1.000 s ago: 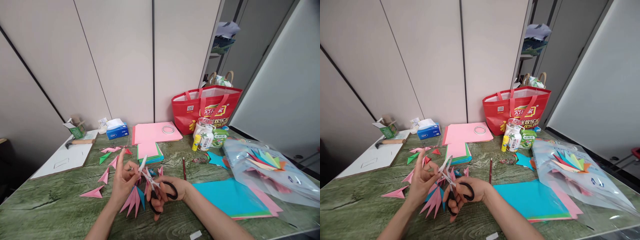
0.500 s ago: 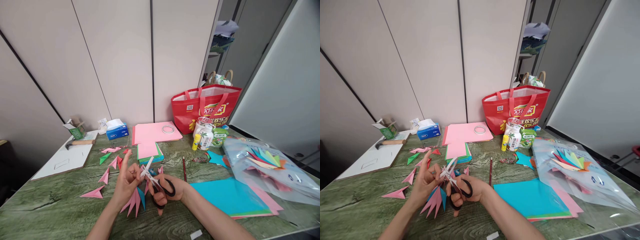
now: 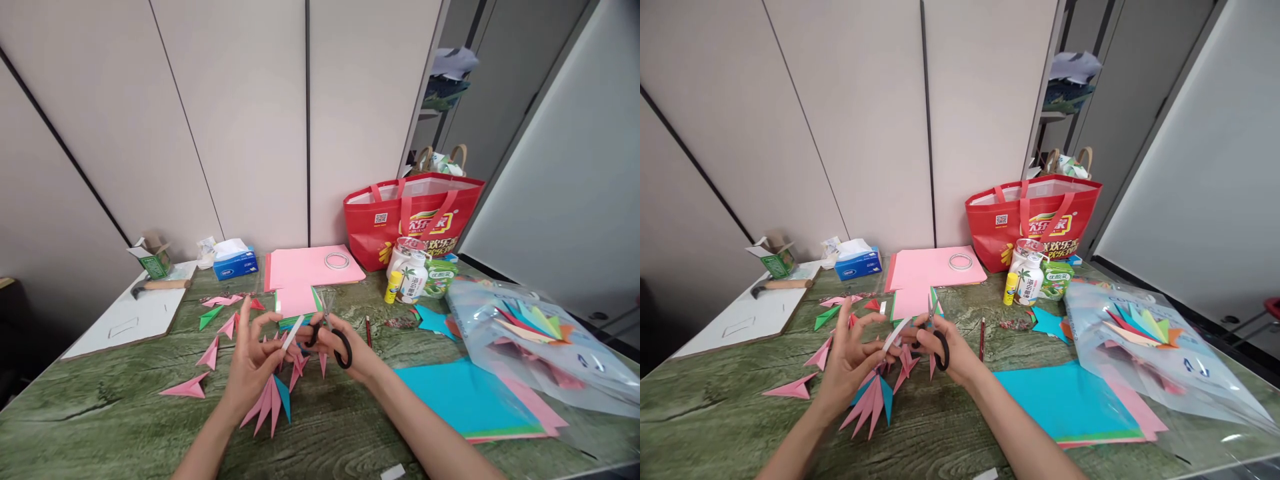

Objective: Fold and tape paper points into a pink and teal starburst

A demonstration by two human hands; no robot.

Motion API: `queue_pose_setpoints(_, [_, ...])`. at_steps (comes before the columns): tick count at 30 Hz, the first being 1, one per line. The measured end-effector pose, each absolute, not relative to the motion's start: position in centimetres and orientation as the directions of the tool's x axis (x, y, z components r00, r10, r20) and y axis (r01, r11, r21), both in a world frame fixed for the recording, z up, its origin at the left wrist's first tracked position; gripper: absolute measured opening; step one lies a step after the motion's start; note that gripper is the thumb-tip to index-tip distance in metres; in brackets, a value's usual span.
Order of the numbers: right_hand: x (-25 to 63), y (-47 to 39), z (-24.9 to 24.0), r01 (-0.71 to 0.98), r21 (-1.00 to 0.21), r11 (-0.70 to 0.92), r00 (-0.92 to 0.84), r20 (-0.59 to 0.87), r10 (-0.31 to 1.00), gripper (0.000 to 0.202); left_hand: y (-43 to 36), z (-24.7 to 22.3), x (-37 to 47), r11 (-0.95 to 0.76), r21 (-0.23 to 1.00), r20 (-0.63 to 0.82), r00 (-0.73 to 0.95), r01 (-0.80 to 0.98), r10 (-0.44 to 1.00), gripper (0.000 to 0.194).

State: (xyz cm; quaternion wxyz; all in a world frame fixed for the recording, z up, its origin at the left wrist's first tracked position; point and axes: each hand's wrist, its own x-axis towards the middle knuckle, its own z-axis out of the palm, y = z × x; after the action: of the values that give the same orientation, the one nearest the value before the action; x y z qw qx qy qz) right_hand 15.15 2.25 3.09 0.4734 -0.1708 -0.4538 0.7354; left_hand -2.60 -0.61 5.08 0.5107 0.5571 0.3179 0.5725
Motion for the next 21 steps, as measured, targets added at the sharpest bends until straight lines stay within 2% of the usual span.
queue_pose_setpoints(3, [15.0, 2.3, 2.6, -0.598, -0.772, -0.216, -0.516, 0.165, 0.84, 0.04, -1.0, 5.2, -2.1, -0.254, 0.938, 0.298, 0.179, -0.235, 0.938, 0.085])
queue_pose_setpoints(7, [14.9, 2.0, 2.8, -0.654, -0.707, -0.269, -0.554, 0.206, 0.807, 0.042, -1.1, 5.2, -1.7, -0.232, 0.945, 0.266, 0.132, -0.228, 0.955, 0.082])
queue_pose_setpoints(11, [14.7, 1.7, 3.3, -0.665, -0.678, -0.314, -0.587, 0.214, 0.781, 0.045, -0.9, 5.1, -1.7, -0.202, 0.955, 0.229, 0.109, -0.218, 0.967, 0.09])
queue_pose_setpoints(17, [15.2, 2.1, 3.3, -0.727, -0.573, -0.377, -0.545, 0.149, 0.825, 0.045, -0.6, 4.8, -2.2, -0.229, 0.953, 0.258, 0.135, -0.199, 0.957, 0.086])
queue_pose_setpoints(21, [15.7, 2.9, 3.1, -0.798, -0.448, -0.403, -0.484, 0.079, 0.871, 0.043, -0.5, 4.6, -2.3, -0.194, 0.954, 0.234, 0.163, -0.23, 0.958, 0.083])
